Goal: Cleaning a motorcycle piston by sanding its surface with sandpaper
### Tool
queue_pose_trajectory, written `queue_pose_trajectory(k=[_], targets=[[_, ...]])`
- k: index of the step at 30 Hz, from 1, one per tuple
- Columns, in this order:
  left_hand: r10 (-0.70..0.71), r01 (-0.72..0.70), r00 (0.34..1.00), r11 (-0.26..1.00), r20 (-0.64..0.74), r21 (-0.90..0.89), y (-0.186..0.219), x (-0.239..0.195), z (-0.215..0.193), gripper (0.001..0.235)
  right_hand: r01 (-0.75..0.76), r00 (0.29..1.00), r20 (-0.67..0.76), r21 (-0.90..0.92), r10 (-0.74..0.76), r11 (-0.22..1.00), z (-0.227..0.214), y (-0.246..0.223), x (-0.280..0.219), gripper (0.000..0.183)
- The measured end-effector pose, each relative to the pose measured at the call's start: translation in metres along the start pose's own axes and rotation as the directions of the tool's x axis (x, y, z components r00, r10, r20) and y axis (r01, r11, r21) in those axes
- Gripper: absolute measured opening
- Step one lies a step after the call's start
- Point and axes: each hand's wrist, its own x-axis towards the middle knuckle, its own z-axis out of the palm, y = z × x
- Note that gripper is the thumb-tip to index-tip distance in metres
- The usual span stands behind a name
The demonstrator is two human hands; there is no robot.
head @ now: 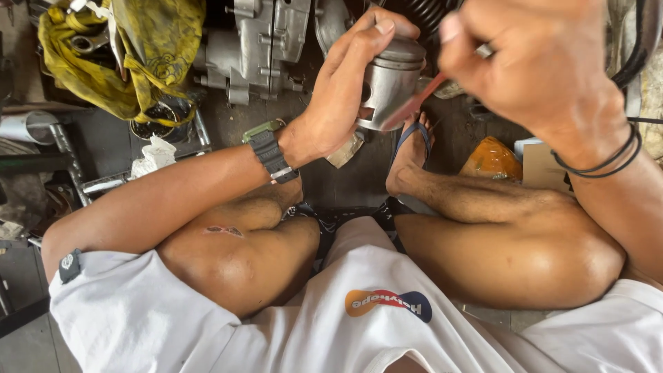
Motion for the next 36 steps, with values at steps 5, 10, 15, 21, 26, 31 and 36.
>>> queue_pose_trajectory(k=[5,10,15,21,26,31,36], targets=[[-0.066,0.065,0.998,0.993,-0.006,-0.101,0.001,-0.003,0.0,0.03,0.027,1.0,0.012,0.053,-0.028,0.998,0.01,0.013,-0.008,0.024],[0.01,-0.011,1.0,0.998,0.01,0.06,-0.001,-0.002,-0.005,0.03,0.004,0.998,0.069,-0.02,-0.003,1.0,0.0,-0.01,0.001,0.047],[-0.032,0.032,0.999,0.997,0.006,-0.074,-0.007,-0.007,-0.009,0.03,-0.001,1.0,0.02,-0.136,0.003,0.991,0.011,0.01,-0.016,0.031],[-0.084,0.085,0.996,0.996,-0.025,0.013,-0.011,-0.007,-0.01,0.027,0.14,0.99,0.004,-0.149,-0.141,0.979,0.009,-0.009,0.015,0.04],[-0.134,0.131,0.991,0.986,-0.019,-0.106,-0.017,-0.001,-0.012,0.025,0.057,0.998,-0.029,-0.173,-0.063,0.983,0.009,-0.004,0.015,0.047],[-0.163,0.157,0.986,0.982,-0.045,-0.108,-0.015,0.0,-0.006,0.034,0.153,0.988,-0.021,-0.075,-0.155,0.985,0.013,0.001,0.017,0.039],[-0.155,0.15,0.987,0.983,-0.04,-0.102,-0.02,-0.003,-0.004,0.028,0.11,0.994,0.023,-0.027,-0.11,0.994,0.011,-0.004,0.015,0.048]])
